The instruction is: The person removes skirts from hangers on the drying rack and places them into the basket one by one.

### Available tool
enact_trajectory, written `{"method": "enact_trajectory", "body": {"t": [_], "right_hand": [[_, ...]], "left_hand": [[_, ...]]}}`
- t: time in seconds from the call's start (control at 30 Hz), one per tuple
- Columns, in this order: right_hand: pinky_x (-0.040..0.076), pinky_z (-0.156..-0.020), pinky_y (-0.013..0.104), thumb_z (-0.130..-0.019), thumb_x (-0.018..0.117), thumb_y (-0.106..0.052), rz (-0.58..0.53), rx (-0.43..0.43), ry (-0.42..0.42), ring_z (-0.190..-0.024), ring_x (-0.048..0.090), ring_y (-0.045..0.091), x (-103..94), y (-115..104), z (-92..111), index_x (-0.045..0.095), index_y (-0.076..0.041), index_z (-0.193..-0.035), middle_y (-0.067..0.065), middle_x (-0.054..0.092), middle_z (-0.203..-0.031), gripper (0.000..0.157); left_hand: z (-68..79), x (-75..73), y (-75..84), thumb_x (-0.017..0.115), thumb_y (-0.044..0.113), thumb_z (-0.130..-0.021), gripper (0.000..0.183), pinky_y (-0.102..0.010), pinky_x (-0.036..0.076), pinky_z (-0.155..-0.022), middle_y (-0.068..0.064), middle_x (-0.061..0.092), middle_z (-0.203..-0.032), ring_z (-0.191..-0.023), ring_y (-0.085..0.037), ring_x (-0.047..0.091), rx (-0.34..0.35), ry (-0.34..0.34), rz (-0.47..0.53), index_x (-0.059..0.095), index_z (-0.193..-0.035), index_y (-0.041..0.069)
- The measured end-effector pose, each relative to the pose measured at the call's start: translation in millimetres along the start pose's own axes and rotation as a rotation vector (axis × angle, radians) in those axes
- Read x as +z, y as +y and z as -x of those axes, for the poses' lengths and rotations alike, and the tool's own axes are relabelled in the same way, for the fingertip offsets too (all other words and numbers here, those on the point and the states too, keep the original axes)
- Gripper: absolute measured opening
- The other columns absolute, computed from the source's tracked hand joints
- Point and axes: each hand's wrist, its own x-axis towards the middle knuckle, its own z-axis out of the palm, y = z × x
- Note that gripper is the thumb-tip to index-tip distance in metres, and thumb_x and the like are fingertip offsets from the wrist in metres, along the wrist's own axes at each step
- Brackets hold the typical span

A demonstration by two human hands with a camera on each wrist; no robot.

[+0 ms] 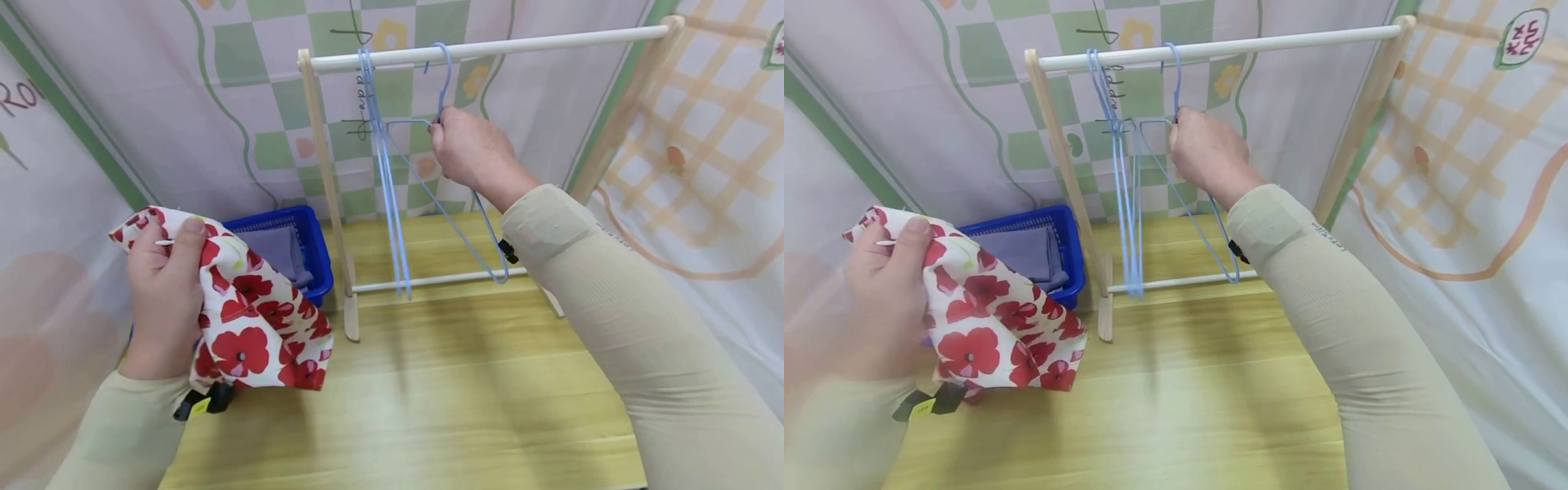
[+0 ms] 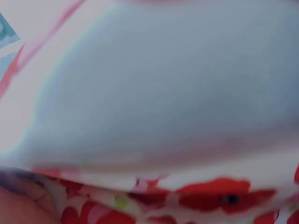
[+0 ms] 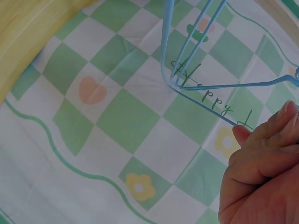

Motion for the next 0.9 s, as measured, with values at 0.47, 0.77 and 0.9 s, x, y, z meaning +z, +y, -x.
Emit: {"method": "enact_trajectory", "body": {"t": [0.47,0.77,0.9], "right_hand": [[0.046,-0.069,0.041,-0.113,0.024,-0.036,-0.026,0.001,-0.005,-0.082,0.063,0.028,0.8,4,-3,0.057,-0.006,-0.130,0.011,0.067,-0.099,0.048],[0.046,-0.070,0.042,-0.112,0.024,-0.036,-0.023,0.007,0.004,-0.083,0.062,0.029,0.1,11,-4,0.057,-0.006,-0.132,0.012,0.067,-0.100,0.048],[0.046,-0.070,0.043,-0.112,0.024,-0.035,-0.014,-0.002,0.010,-0.083,0.062,0.030,-0.4,13,-3,0.056,-0.005,-0.134,0.012,0.067,-0.100,0.049]], "left_hand": [[-14.0,-1.7,34.6,0.066,0.045,-0.101,0.034,-0.025,0.061,-0.062,-0.001,0.073,-0.087,-0.073,-0.015,0.075,-0.052,-0.176,-0.417,0.065,-0.111,0.012],[-19.6,9.9,44.2,0.064,0.054,-0.100,0.041,-0.026,0.061,-0.060,0.002,0.072,-0.087,-0.070,-0.013,0.074,0.021,-0.232,-0.616,0.070,-0.110,0.014],[-21.7,13.5,46.9,0.065,0.054,-0.100,0.042,-0.025,0.061,-0.060,0.001,0.072,-0.089,-0.070,-0.013,0.074,0.042,-0.250,-0.652,0.070,-0.112,0.015]]}}
